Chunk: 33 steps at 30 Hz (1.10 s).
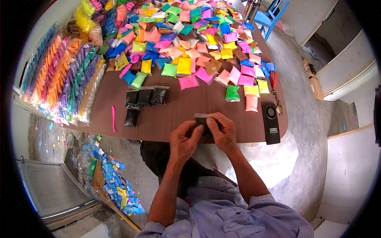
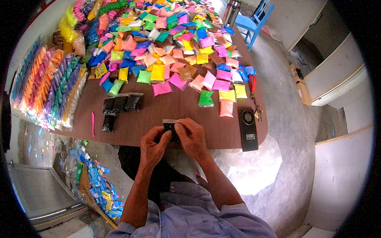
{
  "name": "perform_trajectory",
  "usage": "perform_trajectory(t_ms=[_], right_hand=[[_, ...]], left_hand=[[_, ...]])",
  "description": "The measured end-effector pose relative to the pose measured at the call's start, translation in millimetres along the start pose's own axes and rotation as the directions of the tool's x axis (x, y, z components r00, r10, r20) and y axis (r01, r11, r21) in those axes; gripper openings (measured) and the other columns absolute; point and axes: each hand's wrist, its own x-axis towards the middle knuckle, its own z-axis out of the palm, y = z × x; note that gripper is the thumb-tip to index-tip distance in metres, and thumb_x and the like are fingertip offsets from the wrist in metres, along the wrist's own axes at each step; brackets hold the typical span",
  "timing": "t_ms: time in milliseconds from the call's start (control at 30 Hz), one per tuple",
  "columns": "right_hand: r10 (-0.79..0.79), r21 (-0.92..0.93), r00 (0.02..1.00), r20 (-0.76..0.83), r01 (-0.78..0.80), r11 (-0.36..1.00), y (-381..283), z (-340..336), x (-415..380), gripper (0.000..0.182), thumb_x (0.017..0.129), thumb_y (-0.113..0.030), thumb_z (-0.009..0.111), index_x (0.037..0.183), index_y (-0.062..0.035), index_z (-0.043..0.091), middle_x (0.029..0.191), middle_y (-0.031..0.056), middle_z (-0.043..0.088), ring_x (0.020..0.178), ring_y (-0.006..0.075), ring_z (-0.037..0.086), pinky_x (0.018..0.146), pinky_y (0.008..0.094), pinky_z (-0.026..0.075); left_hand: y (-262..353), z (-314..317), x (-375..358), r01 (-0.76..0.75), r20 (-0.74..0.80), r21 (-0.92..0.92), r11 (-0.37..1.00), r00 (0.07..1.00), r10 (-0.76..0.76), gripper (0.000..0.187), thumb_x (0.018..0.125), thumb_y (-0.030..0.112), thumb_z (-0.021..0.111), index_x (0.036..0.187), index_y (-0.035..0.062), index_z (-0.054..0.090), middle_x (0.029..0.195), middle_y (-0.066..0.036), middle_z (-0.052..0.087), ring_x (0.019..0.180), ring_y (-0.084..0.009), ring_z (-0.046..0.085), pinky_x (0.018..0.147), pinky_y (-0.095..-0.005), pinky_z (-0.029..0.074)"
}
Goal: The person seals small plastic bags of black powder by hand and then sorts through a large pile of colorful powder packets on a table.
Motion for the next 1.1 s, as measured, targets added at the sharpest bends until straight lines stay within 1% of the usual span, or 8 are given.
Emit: perform_trajectory(t_ms=[67,133,267,333,500,600,667,1100], right_hand=[[0.021,0.017,1.0,-0.009,-0.021,1.0,0.1,-1.2,-0.6,0.018,0.106,-0.015,0.062,0.107,0.0009,0.071,0.091,0.003,0.068,0.083,0.0105,0.06,0.075,0.0269,0.051],[0.082,0.062,0.996,-0.039,-0.08,0.995,-1.7,-3.8,-0.7,0.019,0.103,-0.016,0.066,0.107,0.0019,0.072,0.091,0.0108,0.072,0.081,0.0166,0.067,0.074,0.0332,0.054],[0.07,0.116,0.995,-0.064,-0.062,0.991,4.1,-0.3,-0.2,0.019,0.103,-0.016,0.066,0.108,0.0014,0.072,0.09,0.0096,0.071,0.082,0.0153,0.066,0.076,0.0321,0.055],[-0.002,0.04,1.0,-0.017,0.002,0.999,3.2,1.4,2.4,0.021,0.106,-0.018,0.064,0.114,0.0007,0.069,0.096,0.0055,0.071,0.085,0.0112,0.062,0.077,0.0286,0.053],[0.013,0.021,0.998,0.054,-0.014,1.0,-13.9,0.4,3.7,0.026,0.106,-0.023,0.064,0.117,0.0001,0.069,0.099,0.0094,0.072,0.089,0.014,0.065,0.08,0.031,0.055],[0.01,0.009,1.0,0.015,-0.01,1.0,-5.4,1.2,1.4,0.026,0.104,-0.022,0.066,0.118,-0.0001,0.069,0.099,0.0124,0.074,0.09,0.016,0.069,0.08,0.033,0.056],[0.008,-0.006,1.0,-0.015,-0.008,1.0,1.1,1.9,-0.5,0.025,0.102,-0.019,0.068,0.118,-0.0002,0.07,0.099,0.0145,0.076,0.09,0.0171,0.071,0.079,0.0342,0.058],[0.099,0.062,0.995,0.025,-0.101,0.993,-6.7,-1.6,-0.6,0.027,0.101,-0.017,0.07,0.122,-0.0006,0.068,0.101,0.0129,0.075,0.092,0.0177,0.071,0.083,0.0349,0.058]], left_hand=[[0.5,2.3,-0.6,-0.011,-0.028,-0.076,0.997,1.0,0.009,0.021,0.102,0.016,0.073,0.117,0.0002,0.073,0.098,-0.005,0.074,0.088,-0.0129,0.068,0.077,-0.0298,0.057],[-0.8,1.6,-0.3,-0.016,-0.011,-0.055,0.998,1.0,0.015,0.022,0.102,0.016,0.073,0.118,0.0004,0.073,0.098,-0.005,0.074,0.088,-0.013,0.068,0.078,-0.0299,0.057],[-10.6,3.9,-1.4,-0.039,-0.003,-0.018,0.999,0.999,0.039,0.021,0.102,0.015,0.072,0.117,0.0008,0.073,0.099,-0.005,0.074,0.089,-0.0125,0.069,0.079,-0.0299,0.058],[-7.2,3.1,-1.0,-0.041,-0.024,-0.019,0.999,0.999,0.04,0.018,0.101,0.013,0.073,0.114,0.0004,0.073,0.097,-0.007,0.074,0.086,-0.0133,0.069,0.076,-0.0294,0.058],[-8.2,0.0,-0.7,-0.042,-0.043,-0.02,0.999,0.998,0.041,0.014,0.1,0.011,0.073,0.11,0.0006,0.073,0.095,-0.009,0.074,0.082,-0.0144,0.069,0.071,-0.0285,0.057],[-9.4,-0.6,-0.5,-0.034,-0.008,-0.014,0.999,0.999,0.033,0.017,0.098,0.011,0.074,0.113,0.0008,0.073,0.098,-0.01,0.074,0.084,-0.0155,0.071,0.072,-0.0293,0.058],[-1.6,0.5,-1.7,-0.087,0.03,0.087,0.992,0.996,0.084,0.021,0.101,0.01,0.072,0.12,0.0001,0.071,0.105,-0.008,0.076,0.095,-0.0148,0.072,0.083,-0.0316,0.059],[-9.4,2.9,-1.0,-0.027,0.0,0.029,0.999,1.0,0.027,0.027,0.099,0.007,0.074,0.125,-0.0006,0.07,0.108,-0.011,0.077,0.095,-0.0163,0.073,0.083,-0.0319,0.06]])
